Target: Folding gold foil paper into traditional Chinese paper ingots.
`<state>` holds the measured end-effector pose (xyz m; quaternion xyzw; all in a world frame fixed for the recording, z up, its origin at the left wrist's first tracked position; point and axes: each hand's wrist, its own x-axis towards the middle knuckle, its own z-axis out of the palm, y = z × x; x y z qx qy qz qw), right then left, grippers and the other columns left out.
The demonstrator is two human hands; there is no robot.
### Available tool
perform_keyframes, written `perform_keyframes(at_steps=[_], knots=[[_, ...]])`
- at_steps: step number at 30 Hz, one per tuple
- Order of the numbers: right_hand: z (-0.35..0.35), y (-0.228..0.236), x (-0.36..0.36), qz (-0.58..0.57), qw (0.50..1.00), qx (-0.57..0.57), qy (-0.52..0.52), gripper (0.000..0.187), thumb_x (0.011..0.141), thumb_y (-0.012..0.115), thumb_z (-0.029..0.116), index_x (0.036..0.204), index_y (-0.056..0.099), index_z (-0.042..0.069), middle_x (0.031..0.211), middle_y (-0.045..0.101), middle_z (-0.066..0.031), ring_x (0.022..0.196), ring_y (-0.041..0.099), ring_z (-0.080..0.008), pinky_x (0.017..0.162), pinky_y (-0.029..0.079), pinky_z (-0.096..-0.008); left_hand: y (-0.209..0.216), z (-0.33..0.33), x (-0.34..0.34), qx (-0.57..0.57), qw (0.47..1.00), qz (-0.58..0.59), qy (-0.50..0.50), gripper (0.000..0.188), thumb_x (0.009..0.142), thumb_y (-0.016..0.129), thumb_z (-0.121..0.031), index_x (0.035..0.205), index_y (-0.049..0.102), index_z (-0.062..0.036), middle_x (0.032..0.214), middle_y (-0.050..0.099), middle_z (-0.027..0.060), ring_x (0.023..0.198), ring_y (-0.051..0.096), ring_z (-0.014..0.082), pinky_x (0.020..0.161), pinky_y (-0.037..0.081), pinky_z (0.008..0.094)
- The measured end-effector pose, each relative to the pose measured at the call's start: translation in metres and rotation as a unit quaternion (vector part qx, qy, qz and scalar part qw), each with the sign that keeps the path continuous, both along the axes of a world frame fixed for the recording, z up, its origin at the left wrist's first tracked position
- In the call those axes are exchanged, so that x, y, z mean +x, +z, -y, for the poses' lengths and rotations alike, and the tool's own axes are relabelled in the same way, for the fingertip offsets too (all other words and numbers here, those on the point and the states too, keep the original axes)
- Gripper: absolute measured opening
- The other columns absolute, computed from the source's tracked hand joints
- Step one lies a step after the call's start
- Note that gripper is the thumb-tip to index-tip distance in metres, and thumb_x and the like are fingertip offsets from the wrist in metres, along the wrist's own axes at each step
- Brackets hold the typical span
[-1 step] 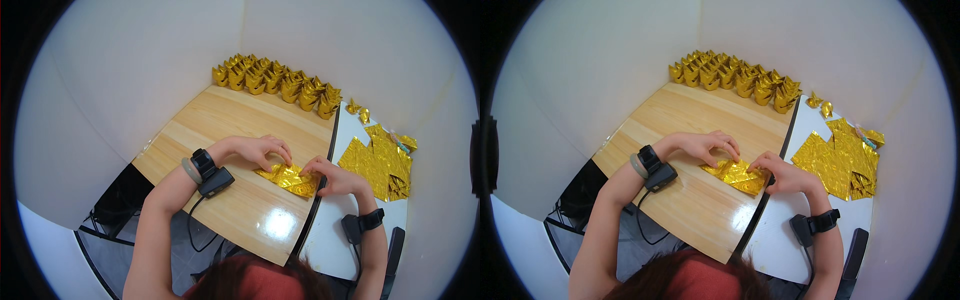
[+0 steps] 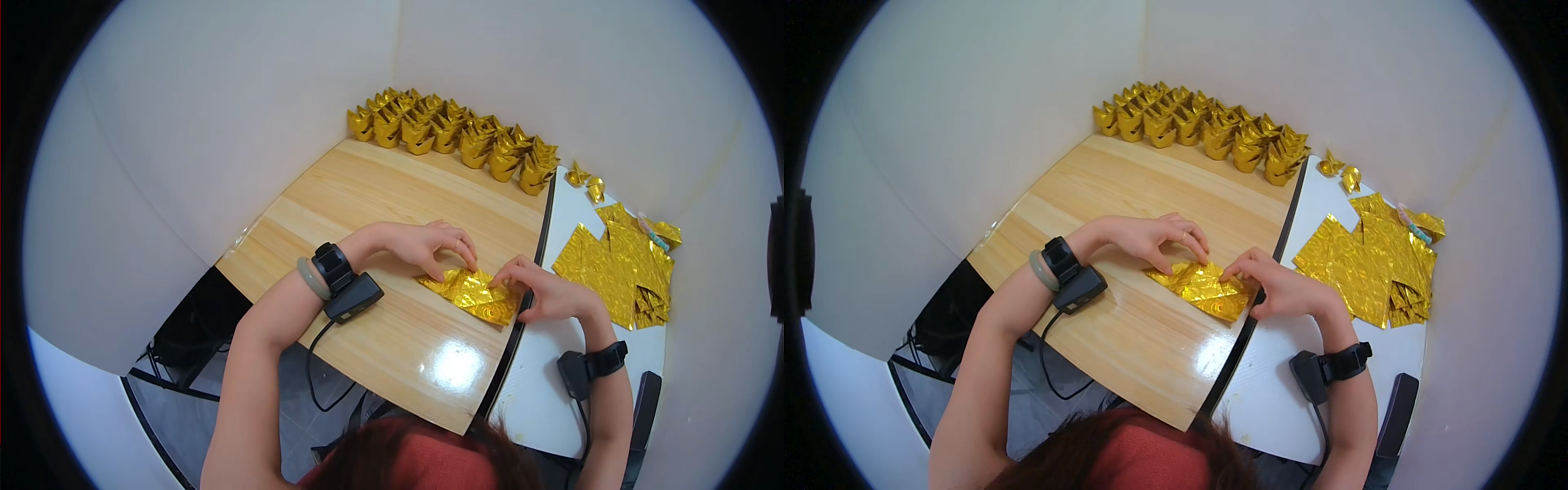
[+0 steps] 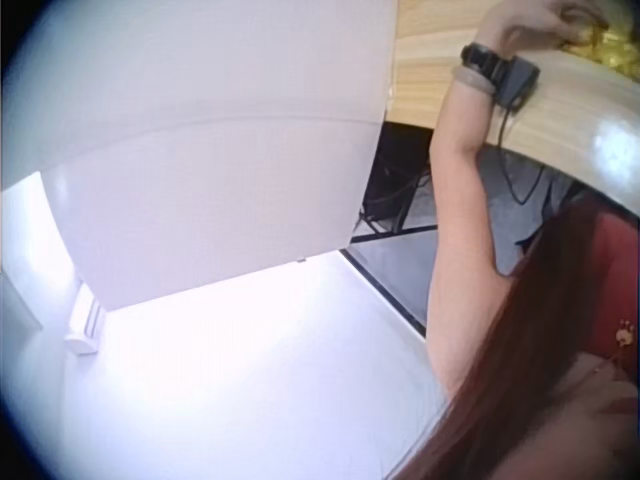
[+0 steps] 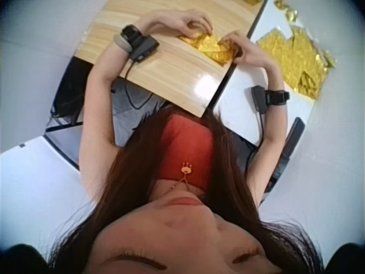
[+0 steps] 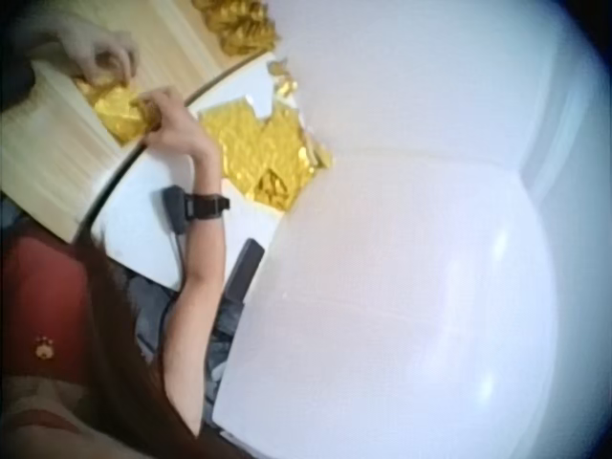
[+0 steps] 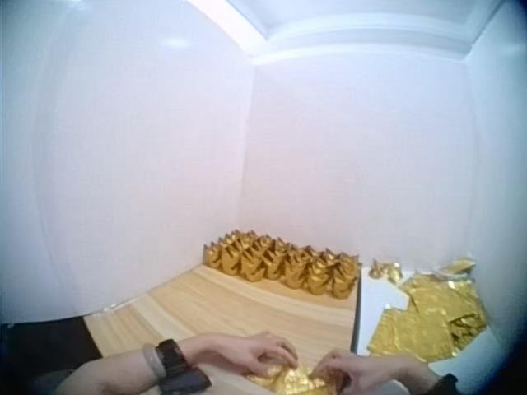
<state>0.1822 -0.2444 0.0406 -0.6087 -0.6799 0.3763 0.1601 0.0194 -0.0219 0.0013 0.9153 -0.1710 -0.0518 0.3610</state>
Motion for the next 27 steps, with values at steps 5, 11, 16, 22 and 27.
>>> perform_keyframes(at_steps=[5, 11, 16, 22, 27], knots=[[0.000, 0.003, -0.004, -0.035, 0.999, 0.006, -0.007, 0.062, 0.062, 0.070, 0.004, 0.119, 0.047, 0.011, 0.112, 0.040, -0.0084, 0.099, 0.049, -0.0213, 0.087, 0.042, -0.0294, 0.000, 0.000, 0.001, 0.010, 1.000, -0.002, 0.002, 0.050, 0.066, 0.067, -0.011, 0.115, 0.058, -0.0178, 0.124, 0.044, 0.0034, 0.117, 0.033, 0.0249, 0.103, 0.019, 0.0375], [-0.002, -0.002, -0.006, 0.010, 0.999, 0.044, 0.015, 0.067, 0.060, 0.078, 0.014, 0.119, 0.047, 0.010, 0.116, 0.039, -0.0107, 0.107, 0.045, -0.0253, 0.091, 0.040, -0.0313, -0.002, 0.000, 0.003, 0.011, 1.000, -0.012, 0.005, 0.052, 0.065, 0.067, -0.010, 0.115, 0.055, -0.0146, 0.124, 0.043, 0.0044, 0.118, 0.032, 0.0263, 0.104, 0.020, 0.0373], [0.000, 0.000, -0.015, 0.069, 0.994, 0.079, 0.023, 0.063, 0.062, 0.075, 0.014, 0.119, 0.047, 0.010, 0.123, 0.037, -0.0139, 0.116, 0.038, -0.0309, 0.095, 0.037, -0.0342, -0.005, 0.000, 0.003, 0.021, 0.999, -0.009, 0.038, 0.064, 0.061, 0.062, -0.007, 0.123, 0.045, -0.0093, 0.126, 0.041, 0.0083, 0.120, 0.029, 0.0299, 0.106, 0.019, 0.0379], [-0.004, -0.008, -0.019, 0.117, 0.973, 0.190, -0.066, 0.049, 0.071, 0.065, 0.009, 0.117, 0.048, 0.008, 0.124, 0.042, -0.0113, 0.109, 0.047, -0.0230, 0.090, 0.041, -0.0318, -0.006, 0.002, 0.002, 0.001, 0.998, -0.009, 0.067, 0.075, 0.060, 0.061, -0.007, 0.131, 0.036, -0.0090, 0.126, 0.038, 0.0136, 0.122, 0.027, 0.0318, 0.107, 0.018, 0.0383], [-0.006, -0.007, -0.013, 0.046, 0.970, 0.173, -0.166, 0.028, 0.075, 0.063, 0.009, 0.101, 0.054, 0.003, 0.101, 0.057, -0.0105, 0.092, 0.057, -0.0252, 0.083, 0.045, -0.0323, -0.005, 0.002, 0.001, 0.011, 0.998, -0.017, 0.067, 0.077, 0.060, 0.061, -0.008, 0.132, 0.034, -0.0081, 0.129, 0.036, 0.0146, 0.123, 0.026, 0.0321, 0.107, 0.019, 0.0388]])
